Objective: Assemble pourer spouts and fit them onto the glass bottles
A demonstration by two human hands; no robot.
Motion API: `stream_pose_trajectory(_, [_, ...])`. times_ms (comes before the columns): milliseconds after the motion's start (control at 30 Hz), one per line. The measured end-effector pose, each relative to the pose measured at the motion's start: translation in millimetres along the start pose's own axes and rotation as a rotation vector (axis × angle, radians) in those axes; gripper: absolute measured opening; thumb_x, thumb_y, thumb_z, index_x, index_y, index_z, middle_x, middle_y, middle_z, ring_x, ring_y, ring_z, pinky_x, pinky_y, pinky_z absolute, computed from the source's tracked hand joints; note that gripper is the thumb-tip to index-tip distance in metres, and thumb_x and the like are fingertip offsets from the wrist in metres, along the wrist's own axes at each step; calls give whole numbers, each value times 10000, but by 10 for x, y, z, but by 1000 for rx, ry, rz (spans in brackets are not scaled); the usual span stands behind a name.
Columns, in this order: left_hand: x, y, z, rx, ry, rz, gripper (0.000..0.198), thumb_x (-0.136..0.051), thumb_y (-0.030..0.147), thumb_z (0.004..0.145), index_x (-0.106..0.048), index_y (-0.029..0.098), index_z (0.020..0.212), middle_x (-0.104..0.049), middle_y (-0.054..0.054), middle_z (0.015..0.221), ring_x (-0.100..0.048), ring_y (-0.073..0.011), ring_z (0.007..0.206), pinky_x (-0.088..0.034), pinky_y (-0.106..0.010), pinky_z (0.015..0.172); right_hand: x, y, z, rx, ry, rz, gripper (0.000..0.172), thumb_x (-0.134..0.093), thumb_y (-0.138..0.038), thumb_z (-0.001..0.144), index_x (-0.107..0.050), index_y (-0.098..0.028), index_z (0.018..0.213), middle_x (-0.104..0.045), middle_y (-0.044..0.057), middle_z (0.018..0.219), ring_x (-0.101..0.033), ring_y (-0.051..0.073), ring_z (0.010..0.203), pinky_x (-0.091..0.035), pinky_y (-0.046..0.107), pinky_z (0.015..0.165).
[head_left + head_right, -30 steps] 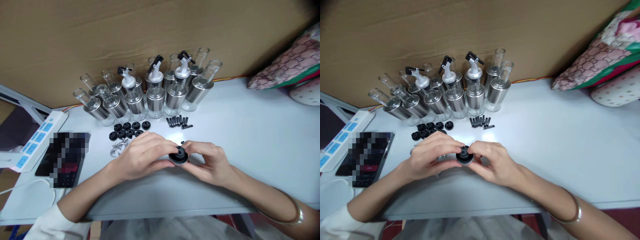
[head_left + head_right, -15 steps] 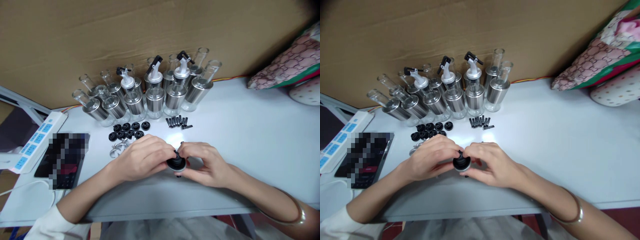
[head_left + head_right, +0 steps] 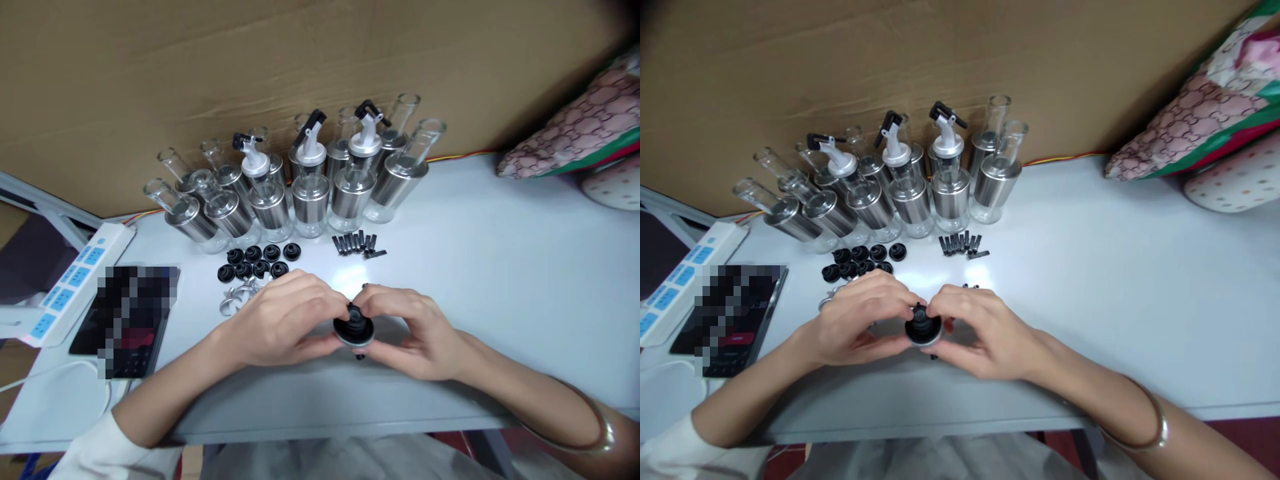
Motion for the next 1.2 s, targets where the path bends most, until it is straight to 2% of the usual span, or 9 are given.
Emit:
stream_pose_trajectory(100, [0, -2, 3, 0, -14, 8, 94, -553, 210, 892, -522, 133, 938, -702, -87, 836, -661, -156, 772, -517, -278, 686, -11, 7, 3, -23, -41, -13, 16, -546, -187, 862, -533, -195, 864, -632, 35, 740, -591, 129, 629, -507, 258, 595])
stream_pose_trajectory(300, [-14, -1, -13, 10, -52, 5, 117, -541, 230, 907, -527, 122, 950, -700, -99, 841, -653, -175, 786, -498, -290, 690, -8, -12, 12, -22, -45, -27, 78, -551, -214, 878, -533, -197, 803, -610, 29, 691, -562, 125, 595, -482, 238, 561])
stream_pose_trajectory(533, [-9, -3, -31, 96, -119, -18, 118, -550, 211, 896, -549, 104, 945, -676, -101, 879, -603, -173, 772, -482, -291, 713, -26, 30, 12, -64, -35, -2, 74, -563, -228, 887, -556, -190, 824, -598, 12, 681, -555, 117, 609, -465, 215, 579])
stream_pose_trajectory(700, [9, 12, -21, 85, -161, -7, 130, -496, 208, 920, -561, 98, 944, -661, -104, 875, -573, -176, 775, -466, -286, 720, -37, 42, -7, -70, -36, -10, 63, -551, -225, 898, -559, -187, 849, -604, 20, 712, -560, 117, 632, -469, 208, 598])
stream_pose_trajectory(1000, [6, 5, -18, 67, -171, -14, 140, -438, 212, 947, -534, 112, 964, -653, -113, 885, -576, -179, 804, -476, -296, 739, -37, 68, -28, -47, -13, -11, 35, -548, -225, 902, -535, -196, 917, -596, 15, 733, -564, 119, 647, -480, 215, 614])
stream_pose_trajectory(1200, [-10, 7, -16, 123, -109, -7, 91, -442, 229, 947, -479, 154, 984, -641, -75, 869, -569, -156, 796, -488, -258, 739, -39, 63, -36, -36, 46, 36, 137, -563, -130, 868, -486, -214, 944, -589, 14, 756, -578, 126, 666, -498, 241, 625])
Point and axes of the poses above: each hand's wrist, its own z-axis towards the middle knuckle, its own x-axis out of the back of the hand, y = z × x, the point moved 3 cm from there along z, towards the middle knuckle
